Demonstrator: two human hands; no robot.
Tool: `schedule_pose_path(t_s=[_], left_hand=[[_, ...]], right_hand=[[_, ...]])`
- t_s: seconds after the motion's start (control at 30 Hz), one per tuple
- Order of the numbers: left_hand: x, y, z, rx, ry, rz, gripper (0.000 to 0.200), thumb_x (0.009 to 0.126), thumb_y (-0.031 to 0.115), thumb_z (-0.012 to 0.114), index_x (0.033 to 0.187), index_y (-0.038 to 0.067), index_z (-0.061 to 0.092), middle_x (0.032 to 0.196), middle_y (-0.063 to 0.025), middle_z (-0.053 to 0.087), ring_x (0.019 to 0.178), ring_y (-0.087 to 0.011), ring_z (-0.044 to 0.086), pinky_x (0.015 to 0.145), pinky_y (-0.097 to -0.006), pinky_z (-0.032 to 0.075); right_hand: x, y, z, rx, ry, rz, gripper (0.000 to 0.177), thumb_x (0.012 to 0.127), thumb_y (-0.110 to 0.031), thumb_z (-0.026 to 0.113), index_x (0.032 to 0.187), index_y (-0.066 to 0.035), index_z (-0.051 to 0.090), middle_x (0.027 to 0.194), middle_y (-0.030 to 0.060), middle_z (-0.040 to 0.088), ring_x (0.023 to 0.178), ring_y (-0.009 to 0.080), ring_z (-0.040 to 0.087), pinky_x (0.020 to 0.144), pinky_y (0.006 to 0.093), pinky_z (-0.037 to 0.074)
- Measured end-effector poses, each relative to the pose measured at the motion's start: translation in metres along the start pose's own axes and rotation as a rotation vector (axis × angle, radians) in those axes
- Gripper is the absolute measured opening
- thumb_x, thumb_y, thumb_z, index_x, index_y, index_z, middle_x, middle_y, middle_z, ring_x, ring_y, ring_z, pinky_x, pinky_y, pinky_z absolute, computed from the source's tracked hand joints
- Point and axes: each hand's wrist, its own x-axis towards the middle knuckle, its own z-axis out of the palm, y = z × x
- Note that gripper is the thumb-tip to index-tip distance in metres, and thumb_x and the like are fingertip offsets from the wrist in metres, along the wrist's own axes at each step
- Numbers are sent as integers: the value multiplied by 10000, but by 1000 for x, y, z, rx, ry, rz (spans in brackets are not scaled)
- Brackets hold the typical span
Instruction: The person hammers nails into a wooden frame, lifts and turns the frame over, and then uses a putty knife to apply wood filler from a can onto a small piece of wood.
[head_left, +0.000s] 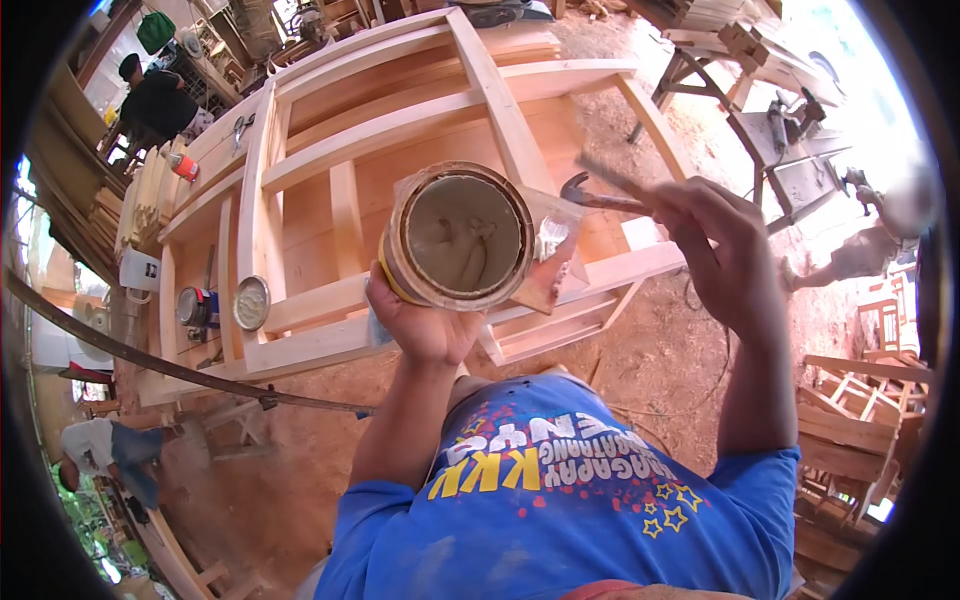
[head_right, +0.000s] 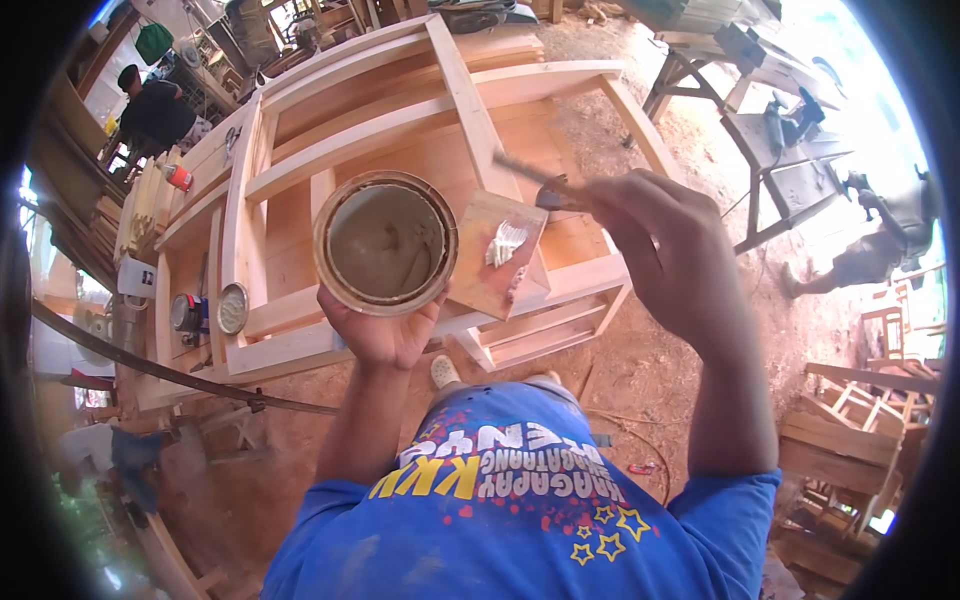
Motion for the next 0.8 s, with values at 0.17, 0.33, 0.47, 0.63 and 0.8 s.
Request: schedule_pose_path(t_s=[0.17, 0.33, 0.47, 0.63, 0.8], left_hand=[[-1, 18, -6, 124, 22, 133, 753, 1009, 605, 408, 1560, 94, 445, 1554, -145, 515, 1426, -363, 507, 1143, -564, 471], [-6, 17, -6, 140, -147, 124, 763, 994, 540, 399, 1595, 71, 371, 1577, -191, 484, 1456, -381, 481, 1206, -552, 404], [-13, 16, -9, 231, -156, 200, 794, 986, 566, 402, 1581, 39, 389, 1559, -199, 505, 1440, -376, 497, 1214, -535, 388], [-25, 32, -33, 131, -324, 169, 817, 993, 575, 375, 1517, -46, 458, 1501, -215, 560, 1421, -389, 507, 1209, -538, 391], [-22, 43, -38, 410, 117, 182, 843, 975, 636, 354, 1529, 11, 468, 1481, -201, 579, 1401, -389, 534, 1180, -531, 433]], right_hand=[[-1, -47, 10, -264, -113, -362, 152, 926, -55, 684, 1063, -19, 739, 848, 102, 678, 739, 199, 690, 627, 371, 556], [12, -92, 55, -588, -306, -244, 76, 819, -115, 721, 858, -59, 754, 804, 105, 675, 676, 230, 701, 584, 406, 565], [22, -93, 71, -468, -453, -375, 102, 812, -123, 714, 742, -60, 755, 765, 123, 690, 674, 268, 728, 582, 419, 572], [36, -97, 67, -206, -778, -104, 155, 880, -110, 662, 874, -9, 780, 883, 167, 755, 823, 353, 763, 670, 469, 605], [33, -91, 61, -102, -782, -61, 153, 866, -94, 658, 911, -3, 772, 898, 189, 747, 875, 374, 745, 745, 475, 595]])
